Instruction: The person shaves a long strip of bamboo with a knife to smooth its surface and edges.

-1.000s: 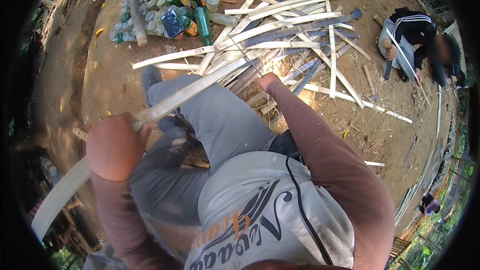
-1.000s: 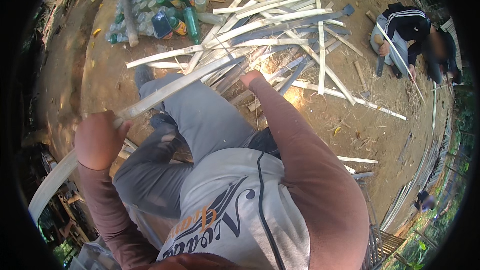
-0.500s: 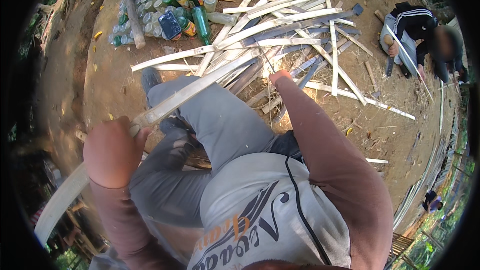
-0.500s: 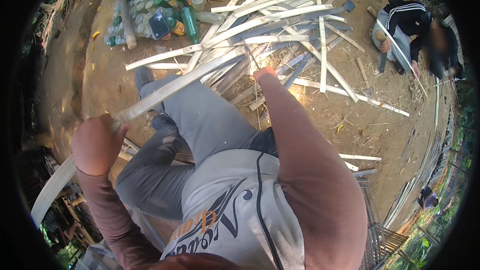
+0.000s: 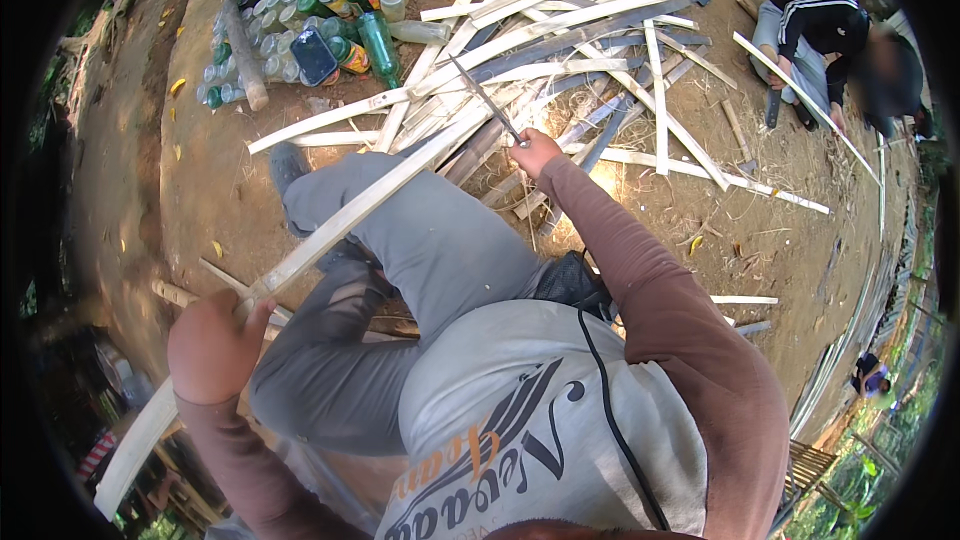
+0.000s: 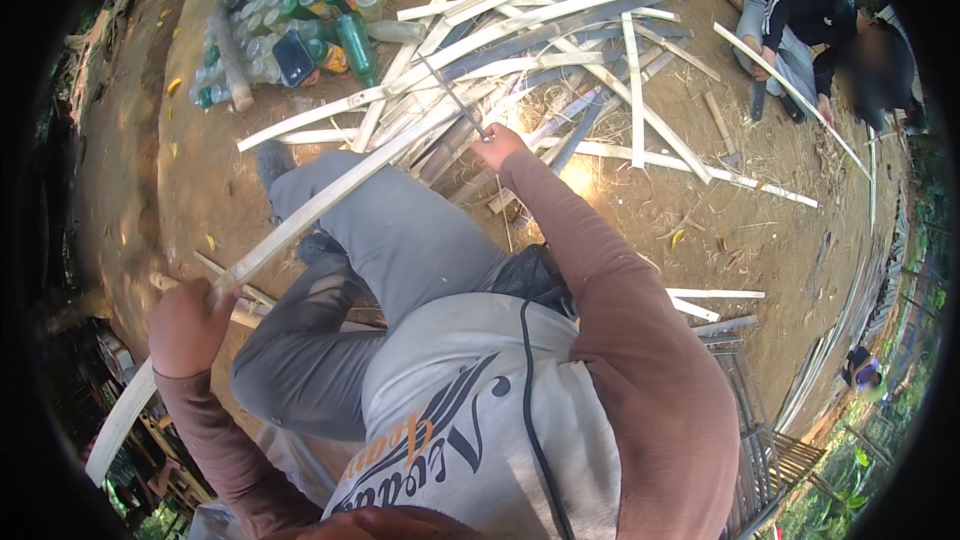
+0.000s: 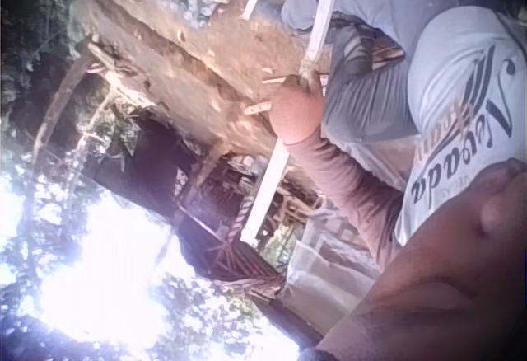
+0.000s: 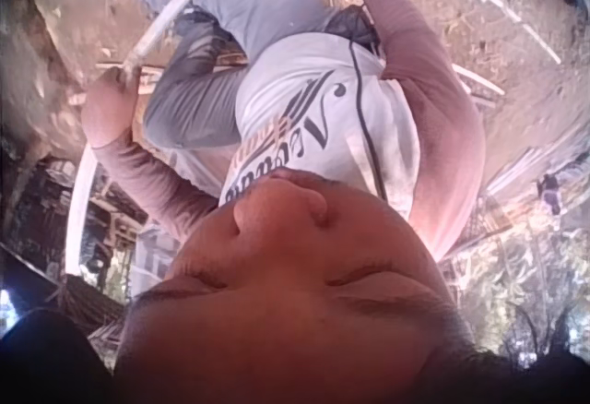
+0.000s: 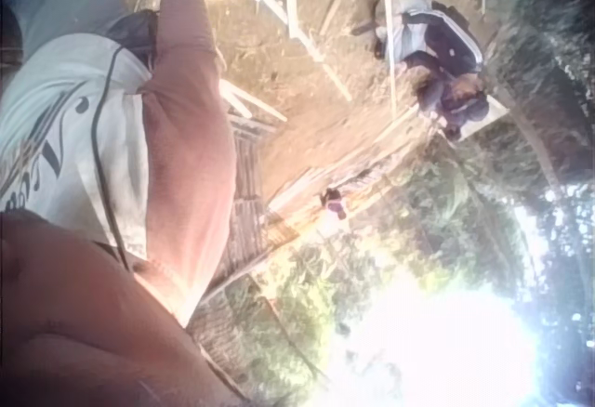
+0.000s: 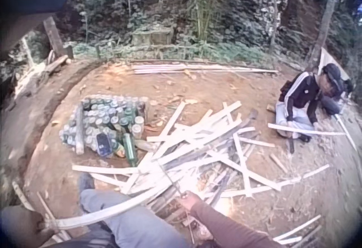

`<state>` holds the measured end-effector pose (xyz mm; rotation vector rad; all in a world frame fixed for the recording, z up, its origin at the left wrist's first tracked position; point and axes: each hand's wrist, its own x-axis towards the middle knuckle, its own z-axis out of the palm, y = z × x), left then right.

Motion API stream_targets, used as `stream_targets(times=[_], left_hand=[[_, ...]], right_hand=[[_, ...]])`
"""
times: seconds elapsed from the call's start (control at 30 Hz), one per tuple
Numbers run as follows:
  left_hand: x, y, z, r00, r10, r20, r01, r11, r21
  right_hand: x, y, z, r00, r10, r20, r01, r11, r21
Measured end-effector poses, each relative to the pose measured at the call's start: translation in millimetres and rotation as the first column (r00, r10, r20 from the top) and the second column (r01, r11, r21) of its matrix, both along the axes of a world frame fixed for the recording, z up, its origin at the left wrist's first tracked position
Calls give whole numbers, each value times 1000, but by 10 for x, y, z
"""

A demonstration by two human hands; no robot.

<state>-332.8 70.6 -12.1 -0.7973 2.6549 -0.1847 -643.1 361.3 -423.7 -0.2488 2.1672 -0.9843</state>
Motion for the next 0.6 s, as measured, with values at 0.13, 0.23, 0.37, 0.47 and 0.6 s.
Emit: stream_targets(times=[0.13,0.23,0.37,0.47,0.6], left_hand=[[474,-166,-24,985,156,69,-166,969,185],[664,-132,-32,953,276,122,-300,912,280],[977,-139,-162,970,241,39,-242,923,301],[1247,-211,-361,985,169,-28,-160,964,215],[1470,-195,-667,985,153,-77,-147,986,81]], right_hand=[[-36,251,390,951,-164,263,195,976,-94],[-142,482,470,898,-245,367,314,939,-141],[-259,643,636,826,-260,499,411,885,-220],[-437,712,494,806,-351,476,480,859,-179],[-531,689,567,742,-429,515,572,806,-154]])
